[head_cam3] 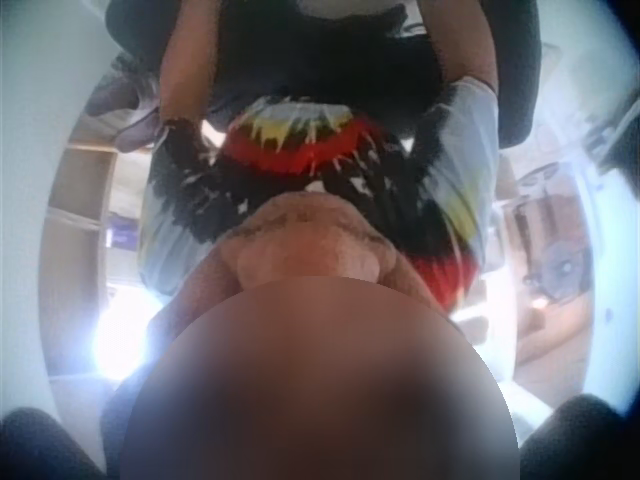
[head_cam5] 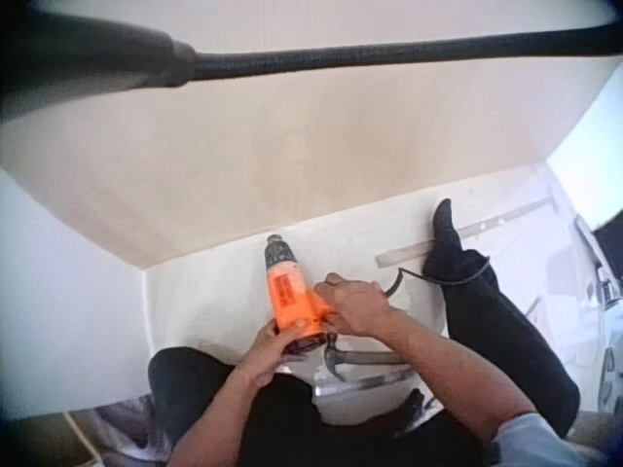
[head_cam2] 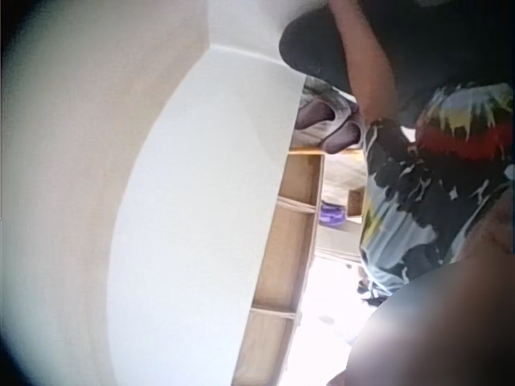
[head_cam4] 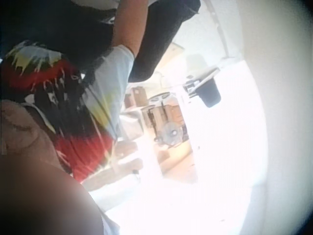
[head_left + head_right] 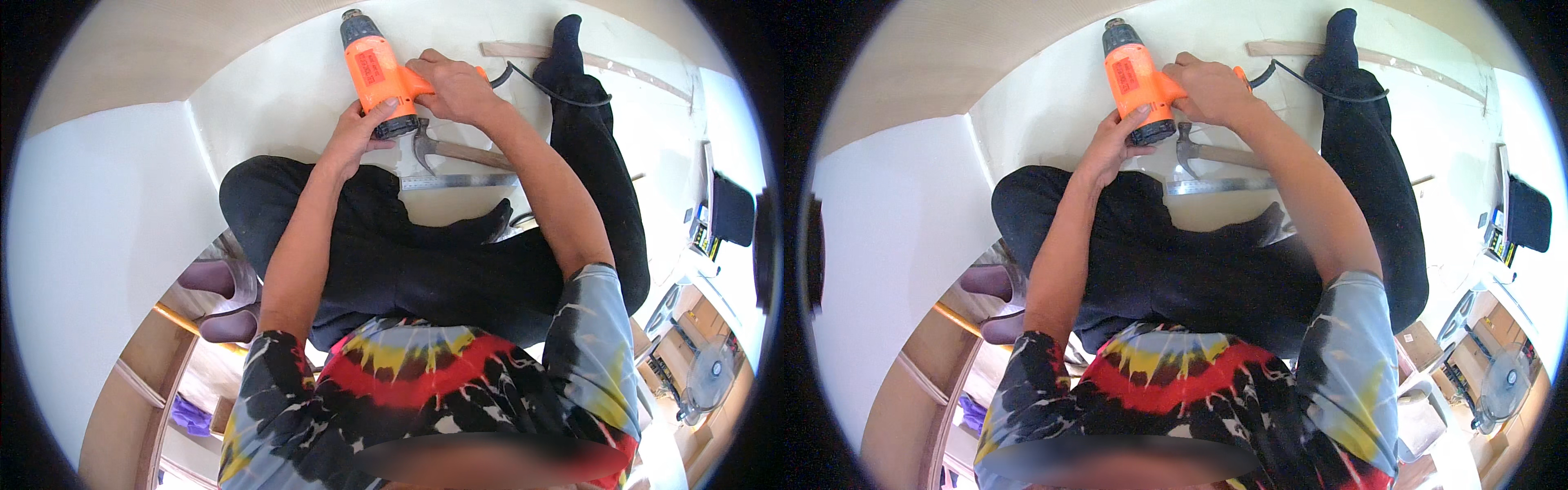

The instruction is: The person smooths a large sheet of white wallpaper onto a wall, trims the edges with a utility knife, and secures a wooden trim strip using a hammer. They also use a heat gun to warm the material during the process.

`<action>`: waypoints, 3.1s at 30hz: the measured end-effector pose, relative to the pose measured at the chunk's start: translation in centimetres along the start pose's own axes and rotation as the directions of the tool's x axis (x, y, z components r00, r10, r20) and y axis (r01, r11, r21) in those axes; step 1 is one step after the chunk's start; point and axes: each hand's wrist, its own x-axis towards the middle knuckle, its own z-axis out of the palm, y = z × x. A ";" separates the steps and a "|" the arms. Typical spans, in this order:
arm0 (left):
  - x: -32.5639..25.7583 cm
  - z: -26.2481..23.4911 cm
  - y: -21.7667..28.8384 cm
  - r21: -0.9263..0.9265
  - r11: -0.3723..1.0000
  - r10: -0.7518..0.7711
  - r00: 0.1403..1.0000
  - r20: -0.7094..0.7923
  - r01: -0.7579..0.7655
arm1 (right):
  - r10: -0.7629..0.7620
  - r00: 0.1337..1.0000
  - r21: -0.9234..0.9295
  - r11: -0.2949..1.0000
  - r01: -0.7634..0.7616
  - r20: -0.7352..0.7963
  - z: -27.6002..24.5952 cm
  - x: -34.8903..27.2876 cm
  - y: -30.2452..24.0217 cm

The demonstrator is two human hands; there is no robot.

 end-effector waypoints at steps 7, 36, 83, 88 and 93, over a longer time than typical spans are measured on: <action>0.7 0.6 0.3 0.043 0.999 0.004 1.000 0.019 -0.005 | 0.095 0.994 -0.020 0.995 -0.096 -0.052 0.1 -1.5 0.7; 0.1 -0.3 0.6 0.006 1.000 0.014 1.000 0.005 -0.014 | 0.059 0.998 -0.041 0.997 -0.059 -0.007 -1.3 0.1 -0.3; 0.3 -4.4 -4.3 0.598 0.791 0.293 0.938 -0.185 -0.129 | 0.452 0.463 -0.102 0.622 -0.776 -0.763 -16.7 -38.2 10.5; 1.8 -7.6 -5.3 0.801 0.564 0.465 0.879 -0.108 -0.200 | 0.818 0.177 0.179 0.321 -0.930 -0.547 -3.5 -48.8 17.5; 0.5 -2.7 0.1 0.578 0.807 0.291 0.932 -0.216 -0.118 | 0.884 -0.003 0.143 0.072 -0.987 -0.467 12.3 -60.0 24.4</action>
